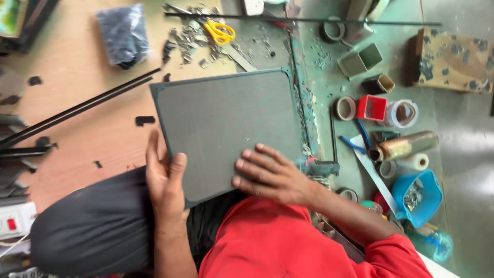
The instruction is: The person sits on the floor with a framed picture board on their lap, flips it over to its back, and uses a power drill to drive screws into the frame corners. They position a metal straightedge along the back, attach a metal hanger fitting at the top, and hammer it in place.
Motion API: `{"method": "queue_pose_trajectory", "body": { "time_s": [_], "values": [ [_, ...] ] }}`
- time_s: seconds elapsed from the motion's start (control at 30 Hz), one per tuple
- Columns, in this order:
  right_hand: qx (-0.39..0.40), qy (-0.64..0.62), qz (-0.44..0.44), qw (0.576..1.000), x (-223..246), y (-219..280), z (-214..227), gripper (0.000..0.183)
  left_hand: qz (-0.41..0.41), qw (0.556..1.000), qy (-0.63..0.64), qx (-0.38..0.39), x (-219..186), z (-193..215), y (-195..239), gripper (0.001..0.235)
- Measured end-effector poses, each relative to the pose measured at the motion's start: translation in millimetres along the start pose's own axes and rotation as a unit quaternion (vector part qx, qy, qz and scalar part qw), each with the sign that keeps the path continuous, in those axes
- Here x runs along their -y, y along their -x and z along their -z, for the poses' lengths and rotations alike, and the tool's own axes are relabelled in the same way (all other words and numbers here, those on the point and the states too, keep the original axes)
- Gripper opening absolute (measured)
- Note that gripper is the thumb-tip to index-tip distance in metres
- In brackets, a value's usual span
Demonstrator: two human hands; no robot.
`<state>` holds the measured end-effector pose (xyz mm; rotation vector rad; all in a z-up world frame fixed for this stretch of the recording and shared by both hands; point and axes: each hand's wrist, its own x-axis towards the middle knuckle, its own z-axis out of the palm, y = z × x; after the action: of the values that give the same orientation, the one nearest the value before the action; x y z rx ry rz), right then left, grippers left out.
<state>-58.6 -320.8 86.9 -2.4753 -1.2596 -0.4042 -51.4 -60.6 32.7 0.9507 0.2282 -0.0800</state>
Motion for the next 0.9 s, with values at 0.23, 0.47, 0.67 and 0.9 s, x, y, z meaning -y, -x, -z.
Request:
{"method": "queue_pose_trajectory", "body": {
  "time_s": [0.23, 0.47, 0.67, 0.9],
  "values": [
    [-0.070, -0.001, -0.205, 0.976, -73.6, 63.6, -56.2, 0.059, 0.081, 0.934, -0.347, -0.025, 0.1, 28.7, 16.0, 0.073],
    [-0.050, -0.124, -0.361, 0.923, -86.1, 57.0, -103.2, 0.064, 0.058, 0.853, -0.519, -0.021, 0.7, 48.5, 41.7, 0.091],
    [-0.081, -0.134, -0.394, 0.906, -82.7, 68.2, -116.0, 0.054, 0.132, 0.685, -0.714, 0.057, -17.5, 43.2, 75.3, 0.118],
    [-0.073, -0.103, -0.384, 0.915, -89.9, 54.3, -106.2, 0.055, 0.144, 0.617, -0.737, 0.236, -10.1, 362.5, 111.0, 0.106]
  ]
}}
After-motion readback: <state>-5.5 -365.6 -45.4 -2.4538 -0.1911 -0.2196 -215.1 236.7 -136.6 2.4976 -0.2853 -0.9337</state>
